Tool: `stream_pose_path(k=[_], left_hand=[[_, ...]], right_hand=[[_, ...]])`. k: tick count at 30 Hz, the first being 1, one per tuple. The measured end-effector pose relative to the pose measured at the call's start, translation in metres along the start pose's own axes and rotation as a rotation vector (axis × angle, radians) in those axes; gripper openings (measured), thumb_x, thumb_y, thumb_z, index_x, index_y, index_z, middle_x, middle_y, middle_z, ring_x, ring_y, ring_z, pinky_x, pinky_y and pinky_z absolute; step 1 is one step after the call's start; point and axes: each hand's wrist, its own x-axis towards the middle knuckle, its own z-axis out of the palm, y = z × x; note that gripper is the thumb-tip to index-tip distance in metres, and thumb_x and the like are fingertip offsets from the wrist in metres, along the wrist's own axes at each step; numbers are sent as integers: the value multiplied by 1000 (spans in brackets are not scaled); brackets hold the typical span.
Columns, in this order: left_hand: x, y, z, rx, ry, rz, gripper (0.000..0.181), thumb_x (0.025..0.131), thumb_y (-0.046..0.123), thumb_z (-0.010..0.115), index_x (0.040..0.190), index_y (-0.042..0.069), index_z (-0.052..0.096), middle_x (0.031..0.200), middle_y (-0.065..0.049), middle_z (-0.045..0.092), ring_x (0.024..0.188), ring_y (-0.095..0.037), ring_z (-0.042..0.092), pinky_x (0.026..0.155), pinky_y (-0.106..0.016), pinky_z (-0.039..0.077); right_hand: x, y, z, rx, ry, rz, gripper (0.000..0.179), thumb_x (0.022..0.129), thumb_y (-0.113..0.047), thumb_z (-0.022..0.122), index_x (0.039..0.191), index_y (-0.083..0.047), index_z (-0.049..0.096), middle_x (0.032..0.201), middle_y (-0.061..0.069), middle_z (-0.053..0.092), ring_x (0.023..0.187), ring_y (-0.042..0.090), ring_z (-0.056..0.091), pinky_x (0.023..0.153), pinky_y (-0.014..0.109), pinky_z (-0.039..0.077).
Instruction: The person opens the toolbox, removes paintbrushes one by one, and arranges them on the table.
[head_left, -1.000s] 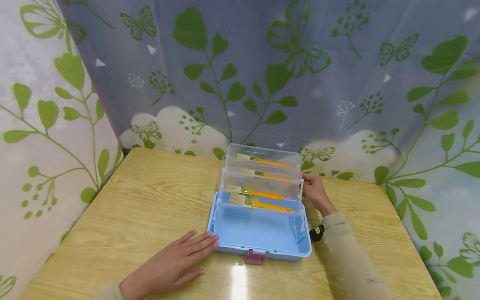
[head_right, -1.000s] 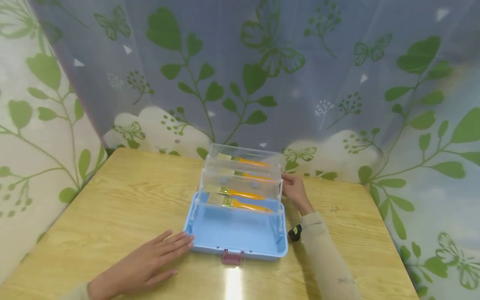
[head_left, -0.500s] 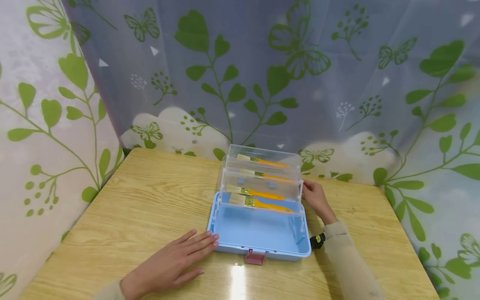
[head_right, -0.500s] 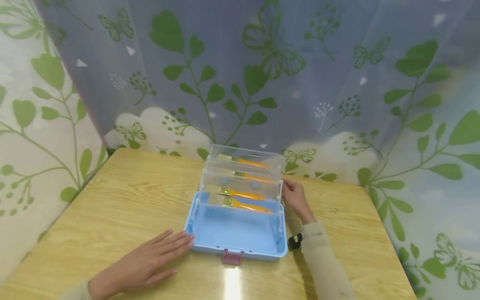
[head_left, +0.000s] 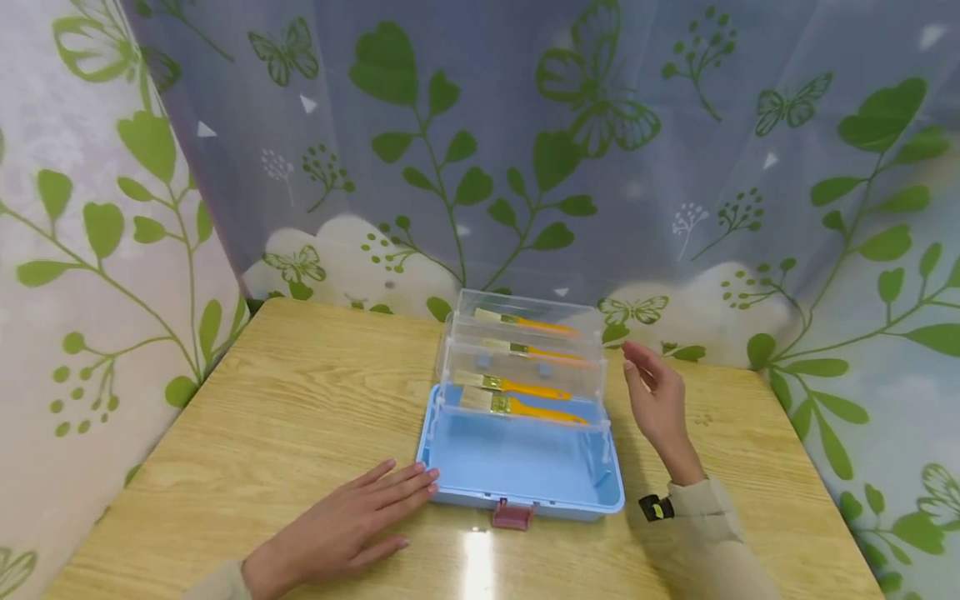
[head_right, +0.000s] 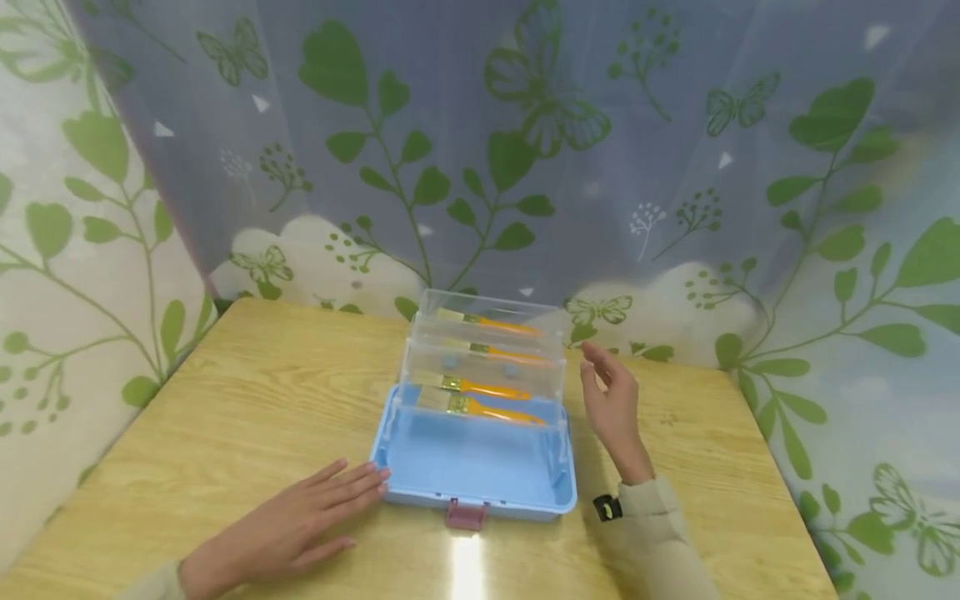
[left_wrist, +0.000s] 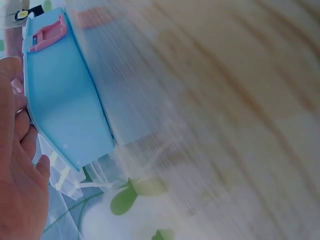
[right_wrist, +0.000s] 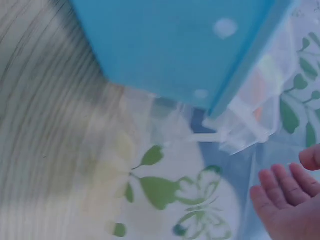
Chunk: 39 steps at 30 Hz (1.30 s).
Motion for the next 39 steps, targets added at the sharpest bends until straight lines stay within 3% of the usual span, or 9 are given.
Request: stream_pose_path(k=[5,10,17,21,31,39], left_hand=[[-1,0,1,-3,-7,2,74,99,32,67,160,8,33,165,-6,34,150,-24,36,129,-31,3],[-1,0,1,3,-11,2,74,99,32,66,160,8,32,166,-6,32,150,-24,35,129,-31,4],[-1,1,2,1,-13,-3,74,99,32,66,160,7,31,166,-8,33,151,-24,34,129,-32,4],[-1,2,1,1,-16,-3,74,99,32,66,160,7,32,165,-9,34,151,-24,34,129,-32,3],[0,1,1,2,-9,3,73,99,32,66,159,7,33,165,-8,33,151,-25,35,129,-33,5],[0,1,0,-2,-20,-2,72,100,33,64,160,8,33,165,-8,34,150,-25,35,129,-32,5]], right_hand=[[-6,-13,4,103,22,-172,35,97,14,54,131,10,62,128,29,64,117,2,62,101,13,49],[-8,-28,3,173,-67,-268,39,95,18,55,133,12,59,130,30,63,121,6,63,103,19,51],[-6,-41,2,339,-370,-261,58,95,16,57,150,8,42,147,20,55,135,14,56,107,28,50],[-4,-43,4,374,-485,-239,59,95,15,58,151,8,41,148,21,55,135,15,56,108,31,50],[1,-53,18,317,-573,-173,42,97,9,60,139,6,58,137,30,60,125,12,64,100,26,55],[1,-56,30,305,-671,-126,39,100,3,60,138,4,60,139,18,63,126,10,62,100,28,55]])
